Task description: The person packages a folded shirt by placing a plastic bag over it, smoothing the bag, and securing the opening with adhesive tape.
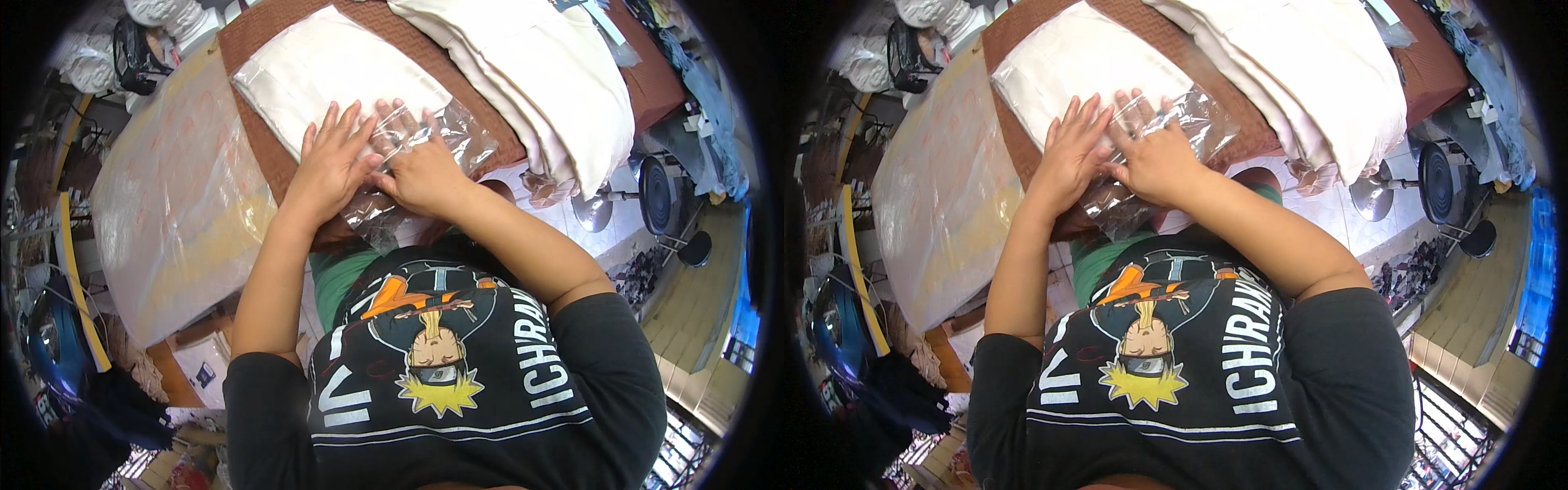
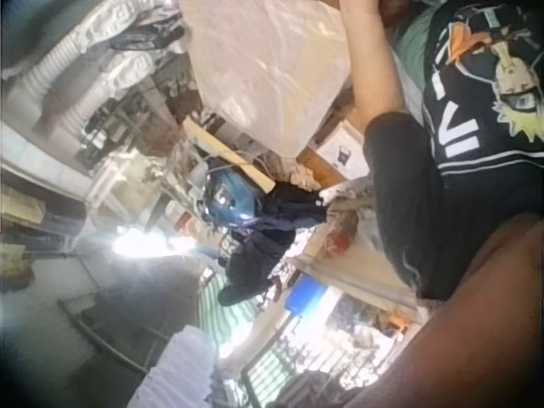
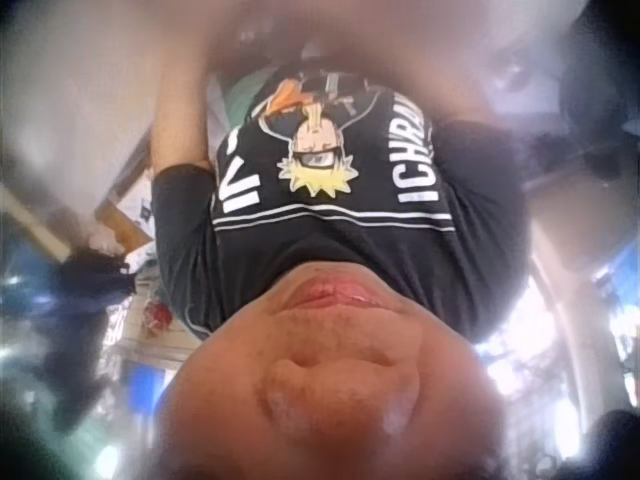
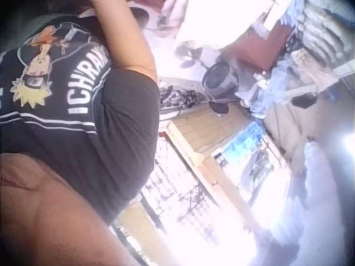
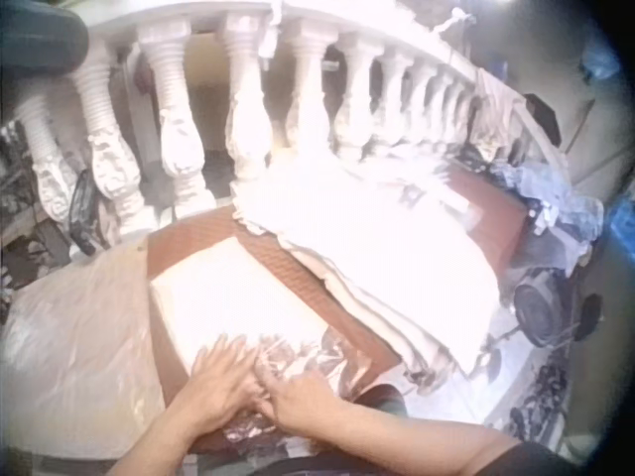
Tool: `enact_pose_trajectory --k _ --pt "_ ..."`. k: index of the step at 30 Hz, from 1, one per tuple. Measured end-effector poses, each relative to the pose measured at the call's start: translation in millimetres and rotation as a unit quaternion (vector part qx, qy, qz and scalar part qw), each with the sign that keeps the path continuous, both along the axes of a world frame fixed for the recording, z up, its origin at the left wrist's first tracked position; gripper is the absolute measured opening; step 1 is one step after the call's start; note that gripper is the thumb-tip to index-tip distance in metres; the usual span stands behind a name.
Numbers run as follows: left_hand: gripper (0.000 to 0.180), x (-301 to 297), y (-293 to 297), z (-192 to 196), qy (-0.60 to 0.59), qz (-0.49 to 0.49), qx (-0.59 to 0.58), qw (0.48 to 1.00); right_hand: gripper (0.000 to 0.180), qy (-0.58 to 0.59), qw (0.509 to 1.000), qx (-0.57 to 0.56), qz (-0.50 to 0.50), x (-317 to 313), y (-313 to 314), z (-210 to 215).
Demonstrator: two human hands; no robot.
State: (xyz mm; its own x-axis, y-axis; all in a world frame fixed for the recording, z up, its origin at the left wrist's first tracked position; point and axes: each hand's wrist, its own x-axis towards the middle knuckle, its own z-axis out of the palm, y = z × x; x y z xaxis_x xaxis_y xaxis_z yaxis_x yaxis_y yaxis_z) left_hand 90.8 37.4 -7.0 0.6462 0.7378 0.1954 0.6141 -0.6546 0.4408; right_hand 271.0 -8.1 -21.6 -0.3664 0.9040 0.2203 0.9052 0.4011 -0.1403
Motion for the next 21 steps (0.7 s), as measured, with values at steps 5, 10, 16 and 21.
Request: enact_pose_trajectory --k 5,10,16,21 --pt "0.044 -49.3 -28.6 10.9 -0.044 0.032 -0.062 0.997 0.067 0.031 0.978 -0.196 0.059 47.8 -39.6 65.7" --pt "0.052 -67.4 -53.0 16.8 -0.028 0.099 0.078 0.992 0.042 0.145 0.985 -0.081 -0.036 124.7 -26.2 81.0" --pt "0.062 -32.3 -73.6 13.1 0.050 0.024 0.076 0.996 0.051 0.019 0.999 0.043 0.027 153.5 -11.8 45.5" --pt "0.041 -28.7 -74.9 -9.2 0.038 0.013 0.106 0.994 0.049 0.044 0.994 0.072 0.069 151.9 -11.0 33.5"
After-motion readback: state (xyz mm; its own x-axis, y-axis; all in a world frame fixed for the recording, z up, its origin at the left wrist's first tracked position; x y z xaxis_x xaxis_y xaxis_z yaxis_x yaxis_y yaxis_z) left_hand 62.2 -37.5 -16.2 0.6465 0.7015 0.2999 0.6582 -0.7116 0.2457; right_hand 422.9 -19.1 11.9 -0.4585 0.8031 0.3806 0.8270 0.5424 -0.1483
